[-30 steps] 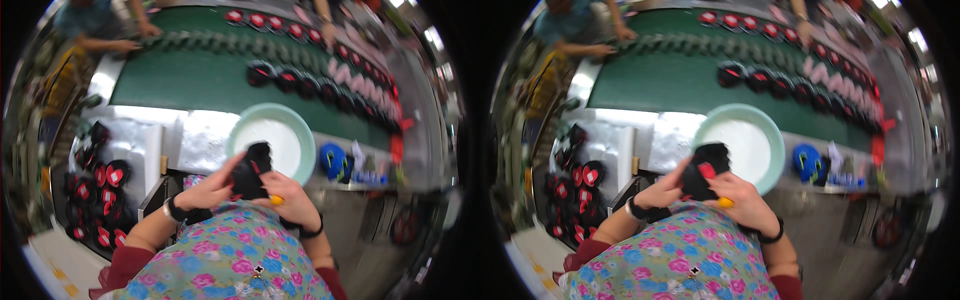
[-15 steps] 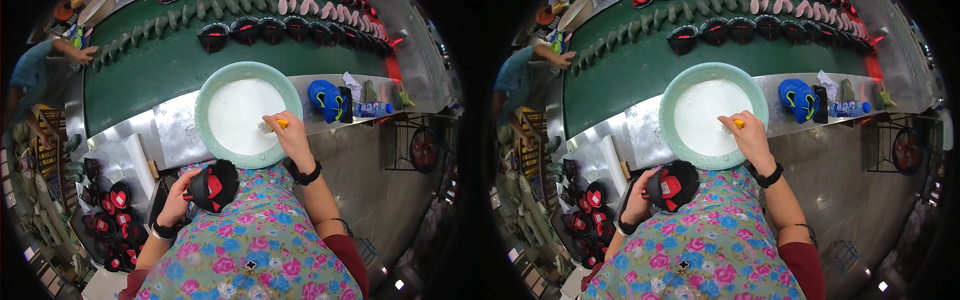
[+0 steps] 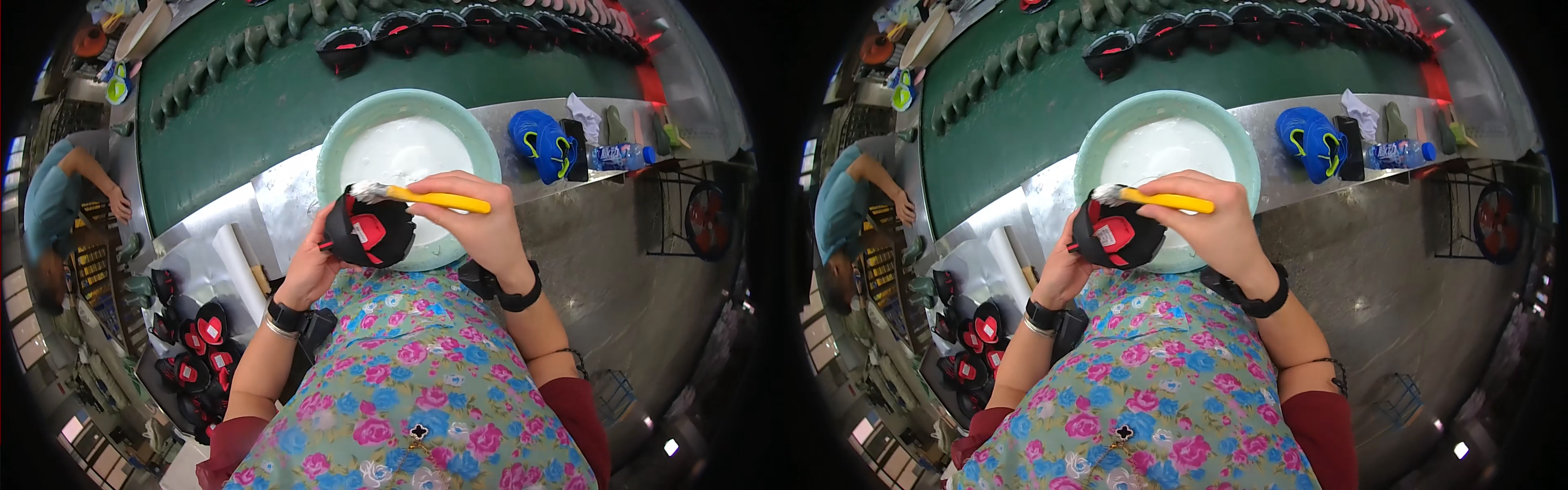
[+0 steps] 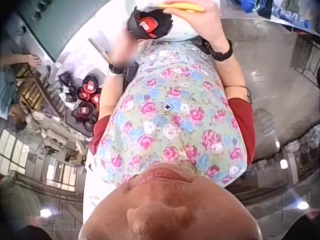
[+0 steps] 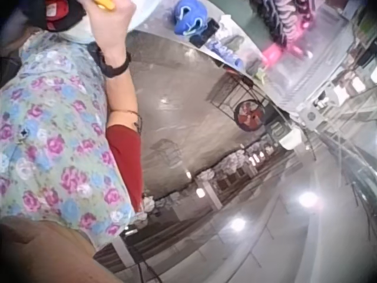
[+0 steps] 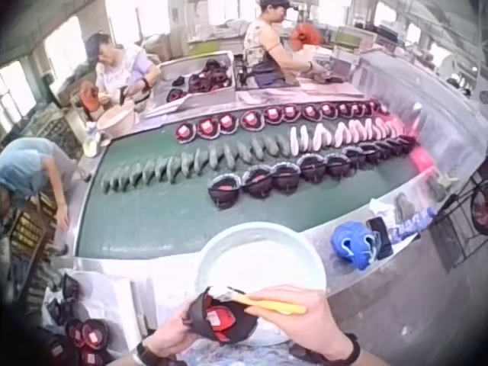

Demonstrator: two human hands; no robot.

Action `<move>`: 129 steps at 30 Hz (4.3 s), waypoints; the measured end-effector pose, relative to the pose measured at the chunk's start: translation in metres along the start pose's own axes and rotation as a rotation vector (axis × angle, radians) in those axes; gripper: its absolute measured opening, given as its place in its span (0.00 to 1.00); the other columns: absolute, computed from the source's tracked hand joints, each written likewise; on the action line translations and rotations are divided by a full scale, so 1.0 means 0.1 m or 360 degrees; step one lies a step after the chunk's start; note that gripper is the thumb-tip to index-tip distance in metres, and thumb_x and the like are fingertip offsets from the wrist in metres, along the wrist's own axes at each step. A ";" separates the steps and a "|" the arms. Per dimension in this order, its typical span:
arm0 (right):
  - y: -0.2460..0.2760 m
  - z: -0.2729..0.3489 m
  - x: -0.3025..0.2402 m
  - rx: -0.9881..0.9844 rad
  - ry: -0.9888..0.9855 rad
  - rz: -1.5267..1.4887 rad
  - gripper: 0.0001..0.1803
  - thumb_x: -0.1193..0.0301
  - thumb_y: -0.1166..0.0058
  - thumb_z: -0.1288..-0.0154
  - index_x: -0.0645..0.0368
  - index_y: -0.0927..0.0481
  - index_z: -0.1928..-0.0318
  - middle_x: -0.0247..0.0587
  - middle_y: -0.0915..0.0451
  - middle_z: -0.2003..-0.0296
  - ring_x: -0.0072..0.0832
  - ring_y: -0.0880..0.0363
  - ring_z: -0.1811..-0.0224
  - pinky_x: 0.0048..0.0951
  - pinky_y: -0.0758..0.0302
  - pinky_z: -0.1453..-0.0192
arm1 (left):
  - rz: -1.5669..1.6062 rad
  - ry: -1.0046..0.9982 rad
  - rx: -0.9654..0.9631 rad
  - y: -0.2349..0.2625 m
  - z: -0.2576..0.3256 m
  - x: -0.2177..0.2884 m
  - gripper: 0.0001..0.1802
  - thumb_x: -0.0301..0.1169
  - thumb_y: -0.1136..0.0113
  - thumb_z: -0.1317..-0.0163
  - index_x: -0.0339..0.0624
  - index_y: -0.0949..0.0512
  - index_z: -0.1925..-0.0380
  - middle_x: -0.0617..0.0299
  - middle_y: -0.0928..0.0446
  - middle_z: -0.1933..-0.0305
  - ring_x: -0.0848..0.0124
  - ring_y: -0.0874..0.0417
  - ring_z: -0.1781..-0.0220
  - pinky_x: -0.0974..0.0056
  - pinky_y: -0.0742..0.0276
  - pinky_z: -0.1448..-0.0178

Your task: The person applies a white liquid substance to the interior of black shoe uppers using a yellow-handled brush. They repeatedly dip the brush into a bowl of liquid and coat the inside of each shoe before placing it on a conveyor belt.

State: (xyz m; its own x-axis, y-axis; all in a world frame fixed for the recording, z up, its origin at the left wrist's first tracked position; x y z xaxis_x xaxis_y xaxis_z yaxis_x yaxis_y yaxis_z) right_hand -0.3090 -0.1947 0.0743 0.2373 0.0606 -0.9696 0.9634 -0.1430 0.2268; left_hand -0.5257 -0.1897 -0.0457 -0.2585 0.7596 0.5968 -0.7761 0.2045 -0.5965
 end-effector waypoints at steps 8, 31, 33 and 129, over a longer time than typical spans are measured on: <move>0.16 0.06 0.51 0.0258 -0.0675 0.0384 0.09 0.71 0.33 0.46 0.65 0.17 0.70 0.38 0.18 0.78 0.21 0.21 0.77 0.21 0.26 0.71 | -0.0108 -0.0209 0.0094 -0.01 -0.11 0.09 0.28 0.23 0.53 0.31 0.51 0.42 0.32 0.58 0.30 0.37 0.66 0.24 0.41 0.59 0.20 0.44; -0.18 -0.22 -0.44 -0.0424 0.0290 -0.0117 0.09 0.80 0.33 0.49 0.63 0.16 0.65 0.40 0.16 0.67 0.24 0.19 0.65 0.22 0.24 0.61 | 0.0668 0.0663 0.0035 -0.23 -0.18 -0.21 0.25 0.46 0.63 0.30 0.39 0.28 0.48 0.56 0.23 0.75 0.77 0.37 0.93 0.76 0.43 0.92; -0.20 -0.26 -0.38 -0.0411 0.0257 -0.0147 0.09 0.79 0.33 0.49 0.63 0.16 0.64 0.40 0.17 0.68 0.25 0.19 0.64 0.23 0.24 0.60 | 0.0632 0.0684 -0.0022 -0.31 -0.18 -0.26 0.25 0.47 0.62 0.30 0.39 0.29 0.48 0.58 0.26 0.78 0.77 0.38 0.93 0.76 0.44 0.92; -0.12 -0.22 0.08 0.0133 0.0116 0.0716 0.13 0.63 0.37 0.42 0.62 0.16 0.69 0.46 0.20 0.72 0.41 0.25 0.77 0.36 0.27 0.68 | -0.0717 -0.0097 -0.0491 0.24 0.95 0.17 0.24 0.16 0.48 0.38 0.42 0.30 0.42 0.52 0.36 0.31 0.68 0.30 0.34 0.64 0.32 0.34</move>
State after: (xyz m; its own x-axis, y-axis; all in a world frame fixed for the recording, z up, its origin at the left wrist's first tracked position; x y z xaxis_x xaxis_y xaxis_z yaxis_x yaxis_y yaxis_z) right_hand -0.3158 -0.1712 0.0657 0.6404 0.0429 -0.7669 0.7500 -0.2500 0.6123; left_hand -0.6037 -0.2308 0.0012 0.0205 0.5197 0.8541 -0.6156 0.6797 -0.3988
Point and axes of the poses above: each hand's wrist, its own z-axis away from the middle knuckle, its own y-axis out of the back of the hand, x = y × z, the point moved 8 cm from there along -z, towards the middle knuckle
